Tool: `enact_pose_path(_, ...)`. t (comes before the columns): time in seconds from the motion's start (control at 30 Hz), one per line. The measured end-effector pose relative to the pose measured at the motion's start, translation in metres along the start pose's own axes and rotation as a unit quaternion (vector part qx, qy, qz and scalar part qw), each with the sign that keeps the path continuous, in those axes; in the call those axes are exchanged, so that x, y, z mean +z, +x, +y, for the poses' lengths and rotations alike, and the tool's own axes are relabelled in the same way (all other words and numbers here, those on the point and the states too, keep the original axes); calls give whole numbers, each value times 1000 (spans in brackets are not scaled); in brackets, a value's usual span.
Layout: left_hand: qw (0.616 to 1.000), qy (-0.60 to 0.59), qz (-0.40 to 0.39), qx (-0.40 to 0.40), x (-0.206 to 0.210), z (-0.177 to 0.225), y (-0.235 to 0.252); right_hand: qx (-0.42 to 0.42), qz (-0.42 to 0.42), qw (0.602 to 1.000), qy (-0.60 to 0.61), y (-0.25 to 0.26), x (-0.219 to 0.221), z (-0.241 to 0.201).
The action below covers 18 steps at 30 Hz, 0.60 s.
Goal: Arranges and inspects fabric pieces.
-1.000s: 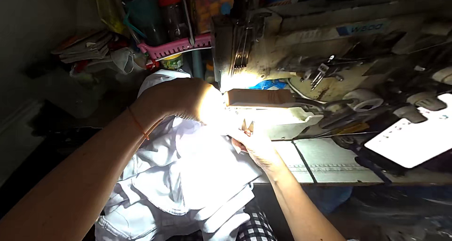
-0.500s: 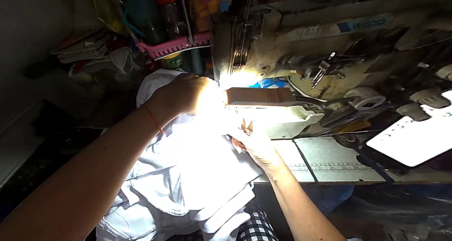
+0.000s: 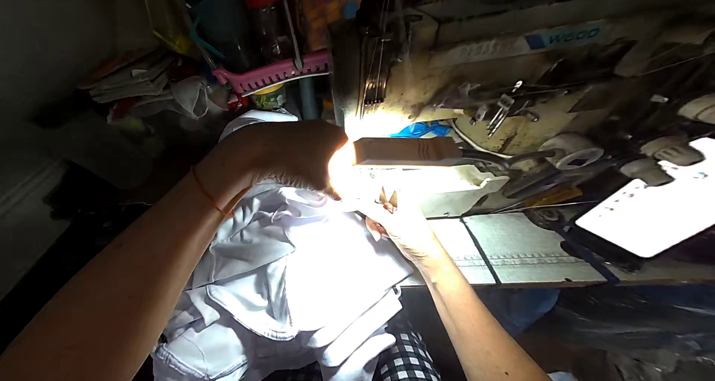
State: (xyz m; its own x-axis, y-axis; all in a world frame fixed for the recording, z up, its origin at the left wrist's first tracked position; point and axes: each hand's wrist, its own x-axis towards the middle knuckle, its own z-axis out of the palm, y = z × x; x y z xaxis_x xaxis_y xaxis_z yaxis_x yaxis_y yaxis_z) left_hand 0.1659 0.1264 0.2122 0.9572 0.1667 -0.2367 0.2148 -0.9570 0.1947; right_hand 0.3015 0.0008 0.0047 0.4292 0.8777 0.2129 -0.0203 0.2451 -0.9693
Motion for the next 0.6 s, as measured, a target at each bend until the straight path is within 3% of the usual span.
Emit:
enact_pose_path(0.17,981,168,40,-92,10,-15,8,7,11,999,-34,-1,0,0)
enact_pose_path(0.33,1000,8,5,24,6,-3,6,-5,1,1000,-12,0,-2,2)
enact_pose_path(0.5,986,147,60,-58,20,-20,13,2,4,1000,-17,2,0,0)
enact_pose_path(0.6,995,86,42,-33,17,-16,11,-3,1,1000,-11,1,0,-1)
